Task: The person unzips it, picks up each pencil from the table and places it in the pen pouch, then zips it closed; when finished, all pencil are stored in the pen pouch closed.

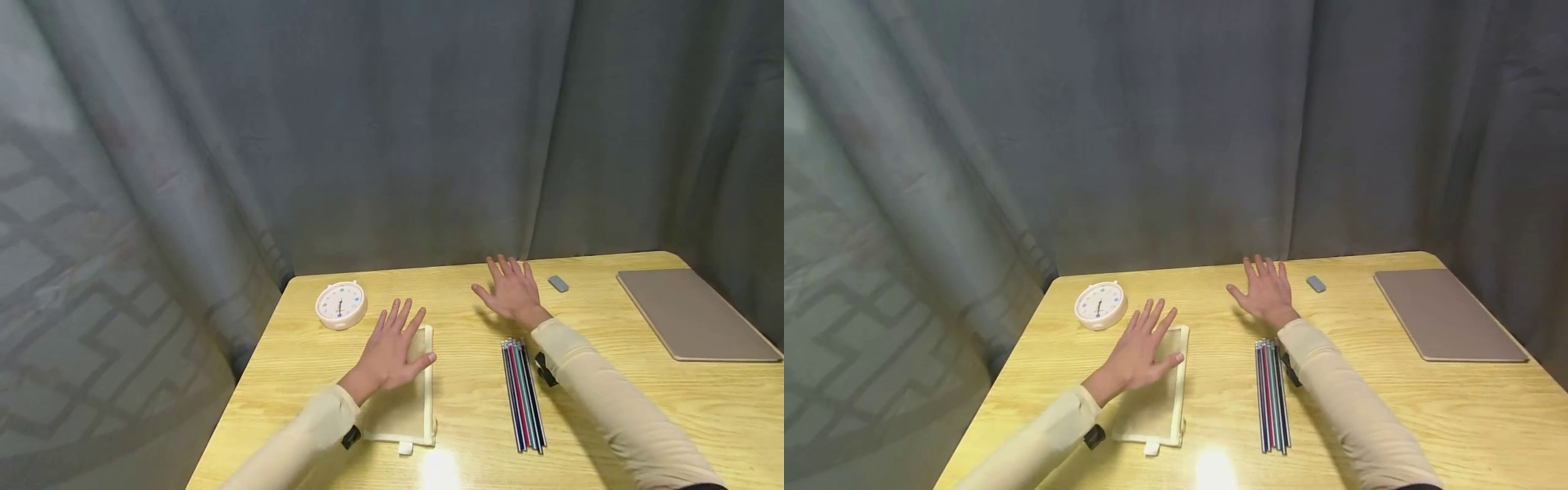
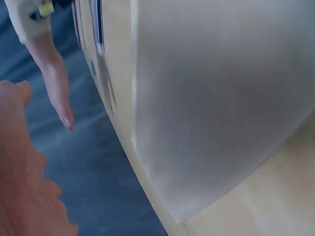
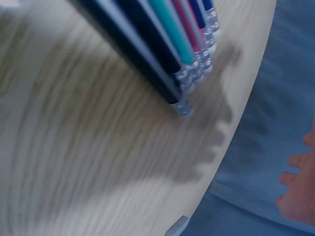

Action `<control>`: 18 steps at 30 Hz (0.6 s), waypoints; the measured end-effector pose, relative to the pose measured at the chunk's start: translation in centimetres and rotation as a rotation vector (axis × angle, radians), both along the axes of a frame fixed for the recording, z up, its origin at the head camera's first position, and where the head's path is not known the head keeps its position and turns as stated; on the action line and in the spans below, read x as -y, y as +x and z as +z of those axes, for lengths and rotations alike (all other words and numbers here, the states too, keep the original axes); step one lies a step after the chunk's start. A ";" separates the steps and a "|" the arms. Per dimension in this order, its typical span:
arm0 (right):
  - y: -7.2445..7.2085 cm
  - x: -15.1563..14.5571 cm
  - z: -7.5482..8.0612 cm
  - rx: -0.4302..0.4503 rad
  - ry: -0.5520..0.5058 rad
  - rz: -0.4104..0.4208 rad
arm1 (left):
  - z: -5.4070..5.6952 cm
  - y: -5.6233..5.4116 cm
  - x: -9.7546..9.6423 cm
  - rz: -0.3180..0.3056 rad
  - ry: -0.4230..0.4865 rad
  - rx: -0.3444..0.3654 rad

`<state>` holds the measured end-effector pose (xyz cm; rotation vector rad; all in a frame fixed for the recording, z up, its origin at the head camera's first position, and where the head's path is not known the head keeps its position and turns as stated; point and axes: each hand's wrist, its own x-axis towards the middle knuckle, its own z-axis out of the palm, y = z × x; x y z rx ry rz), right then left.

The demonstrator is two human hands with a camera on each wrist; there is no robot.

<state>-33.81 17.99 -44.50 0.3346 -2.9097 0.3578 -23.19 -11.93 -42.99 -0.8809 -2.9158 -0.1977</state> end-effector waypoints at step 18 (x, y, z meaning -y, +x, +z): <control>2.1 0.6 -1.0 0.015 -0.055 0.038 | -4.9 9.5 3.8 -0.184 -0.151 0.156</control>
